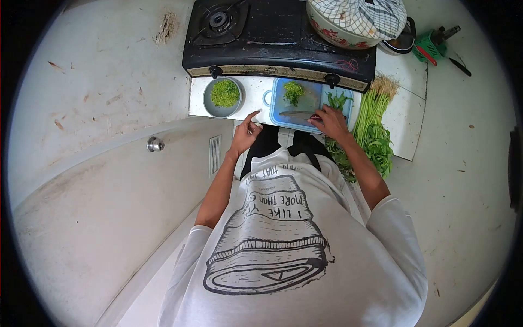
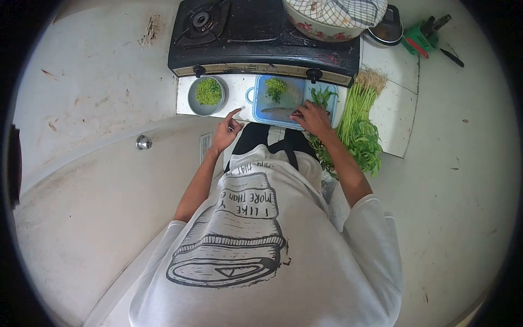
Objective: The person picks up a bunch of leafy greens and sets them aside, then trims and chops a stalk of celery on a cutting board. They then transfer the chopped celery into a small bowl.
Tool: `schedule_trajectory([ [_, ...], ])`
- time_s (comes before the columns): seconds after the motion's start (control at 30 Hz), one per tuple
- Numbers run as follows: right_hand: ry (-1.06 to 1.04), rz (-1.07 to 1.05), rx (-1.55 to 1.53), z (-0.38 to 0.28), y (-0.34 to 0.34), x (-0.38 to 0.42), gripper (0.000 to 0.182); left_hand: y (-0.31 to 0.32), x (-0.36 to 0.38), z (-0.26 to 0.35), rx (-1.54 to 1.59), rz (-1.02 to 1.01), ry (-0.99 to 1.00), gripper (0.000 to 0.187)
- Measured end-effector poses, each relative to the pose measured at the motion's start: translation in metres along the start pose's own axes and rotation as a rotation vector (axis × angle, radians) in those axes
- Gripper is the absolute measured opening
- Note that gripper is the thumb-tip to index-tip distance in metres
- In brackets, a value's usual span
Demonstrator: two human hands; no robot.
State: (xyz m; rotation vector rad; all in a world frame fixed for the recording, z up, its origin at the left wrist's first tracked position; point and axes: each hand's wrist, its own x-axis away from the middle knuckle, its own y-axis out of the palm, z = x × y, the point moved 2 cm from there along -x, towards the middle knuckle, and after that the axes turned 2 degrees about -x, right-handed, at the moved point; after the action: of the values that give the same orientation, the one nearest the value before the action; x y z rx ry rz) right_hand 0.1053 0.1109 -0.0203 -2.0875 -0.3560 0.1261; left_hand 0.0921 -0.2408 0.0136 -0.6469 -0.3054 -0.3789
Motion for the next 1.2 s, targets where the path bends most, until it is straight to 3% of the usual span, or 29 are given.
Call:
schedule_trajectory([
  [0.37, 0.073, 0.003, -0.019, -0.003, -0.022, -0.047, 0.045, 0.003, -0.013, 0.007, 0.029, -0.082, 0.005, 0.053],
  [0.7, 0.180, 0.066, -0.088, -0.016, -0.033, -0.050, 0.049, -0.025, -0.069, 0.042, -0.014, -0.184, 0.185, 0.055],
  [0.93, 0.405, 0.086, -0.070, -0.055, -0.040, -0.042, 0.045, -0.024, -0.116, 0.067, -0.091, -0.471, 0.437, 0.062],
  [1.2, 0.621, 0.262, -0.172, -0.099, -0.024, -0.027, 0.043, -0.015, -0.156, 0.067, -0.154, -0.665, 0.498, 0.063],
])
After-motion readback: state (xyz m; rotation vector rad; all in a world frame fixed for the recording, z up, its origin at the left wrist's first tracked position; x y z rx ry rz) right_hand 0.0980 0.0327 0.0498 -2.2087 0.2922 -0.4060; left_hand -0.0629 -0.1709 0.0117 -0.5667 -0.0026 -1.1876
